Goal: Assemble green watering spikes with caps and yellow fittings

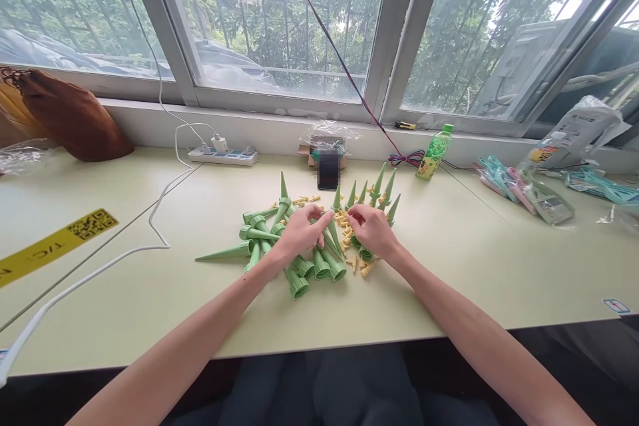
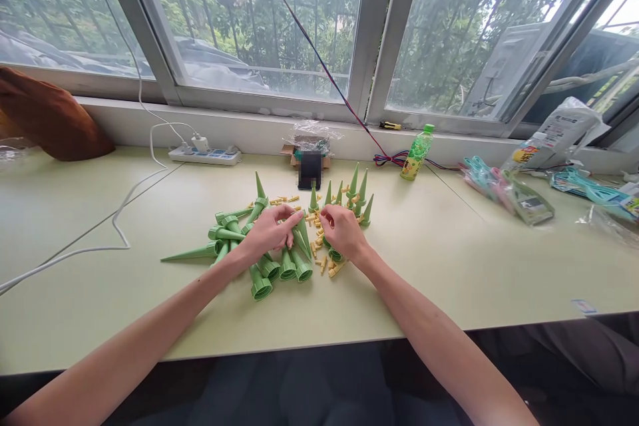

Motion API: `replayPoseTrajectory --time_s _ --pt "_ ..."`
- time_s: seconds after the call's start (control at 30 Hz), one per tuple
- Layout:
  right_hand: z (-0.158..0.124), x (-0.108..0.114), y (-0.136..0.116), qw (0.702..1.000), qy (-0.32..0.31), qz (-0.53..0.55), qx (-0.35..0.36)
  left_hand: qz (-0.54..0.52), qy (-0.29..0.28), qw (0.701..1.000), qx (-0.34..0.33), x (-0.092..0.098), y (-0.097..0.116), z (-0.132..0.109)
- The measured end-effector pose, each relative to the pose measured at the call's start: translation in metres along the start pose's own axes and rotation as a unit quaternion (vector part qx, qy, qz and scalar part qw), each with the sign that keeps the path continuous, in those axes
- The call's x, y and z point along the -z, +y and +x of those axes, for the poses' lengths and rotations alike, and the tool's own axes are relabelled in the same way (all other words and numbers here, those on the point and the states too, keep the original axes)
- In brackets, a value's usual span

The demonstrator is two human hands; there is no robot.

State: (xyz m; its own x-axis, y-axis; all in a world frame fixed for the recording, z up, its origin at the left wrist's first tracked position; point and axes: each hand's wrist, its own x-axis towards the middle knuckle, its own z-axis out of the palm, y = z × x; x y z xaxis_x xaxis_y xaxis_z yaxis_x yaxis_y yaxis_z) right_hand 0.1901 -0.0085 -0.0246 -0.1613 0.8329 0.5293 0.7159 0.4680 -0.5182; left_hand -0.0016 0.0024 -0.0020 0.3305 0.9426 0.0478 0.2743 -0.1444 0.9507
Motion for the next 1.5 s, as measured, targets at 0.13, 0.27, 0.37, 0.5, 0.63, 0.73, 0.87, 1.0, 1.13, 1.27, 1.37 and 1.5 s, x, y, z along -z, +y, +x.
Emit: replayPoseTrajectory --time_s 0.13,0.27,0.37,0.5,0.63,0.73,0.87,1.0,1.13,1.27,1.37,1.5 --pt "-0.0002 -0.0002 0.0016 1.000 -0.020 -0.003 0.006 0.089 0.029 0.994 -0.061 0.0023 -0.0013 0.0002" --pt "-0.0007 0.0001 0.0025 1.000 -0.031 0.000 0.006 0.145 0.036 0.985 -0.083 0.0035 0.0018 -0.0014" --pt "-0.0009 -0.0002 0.0030 0.999 -0.041 0.000 0.002 0.176 0.061 0.977 -0.099 0.0041 0.0035 -0.0024" --pt "-0.0008 -0.0006 0.0036 0.999 -0.049 -0.001 -0.005 0.196 0.073 0.972 -0.110 0.0059 0.0023 -0.0011" --pt "-0.0008 0.0001 0.0026 0.998 -0.054 0.002 -0.016 0.176 0.066 0.978 -0.095 0.0084 0.0006 0.0015" --pt "-0.0009 0.0014 0.0009 0.998 -0.059 0.000 -0.015 0.191 0.077 0.975 -0.089 0.0086 0.0008 0.0016" --pt "-0.0012 0.0032 -0.0013 0.997 -0.067 -0.014 -0.021 0.217 0.089 0.966 -0.111 0.0064 0.0009 0.0001" --pt "-0.0013 0.0043 -0.0023 0.996 -0.076 -0.031 -0.032 0.197 0.076 0.970 -0.118 0.0048 -0.0007 0.0000" --pt "-0.0011 0.0045 -0.0021 0.995 -0.077 -0.041 -0.045 0.143 0.057 0.983 -0.100 0.0051 -0.0006 0.0000" --pt "-0.0010 0.0039 -0.0017 0.994 -0.082 -0.052 -0.053 0.145 0.052 0.983 -0.097 0.0047 0.0010 -0.0010" --pt "-0.0009 0.0031 -0.0015 0.994 -0.085 -0.048 -0.053 0.193 0.067 0.971 -0.120 0.0031 0.0007 -0.0016" --pt "-0.0009 0.0022 -0.0014 0.994 -0.091 -0.042 -0.050 0.245 0.066 0.956 -0.146 0.0011 -0.0025 -0.0009"
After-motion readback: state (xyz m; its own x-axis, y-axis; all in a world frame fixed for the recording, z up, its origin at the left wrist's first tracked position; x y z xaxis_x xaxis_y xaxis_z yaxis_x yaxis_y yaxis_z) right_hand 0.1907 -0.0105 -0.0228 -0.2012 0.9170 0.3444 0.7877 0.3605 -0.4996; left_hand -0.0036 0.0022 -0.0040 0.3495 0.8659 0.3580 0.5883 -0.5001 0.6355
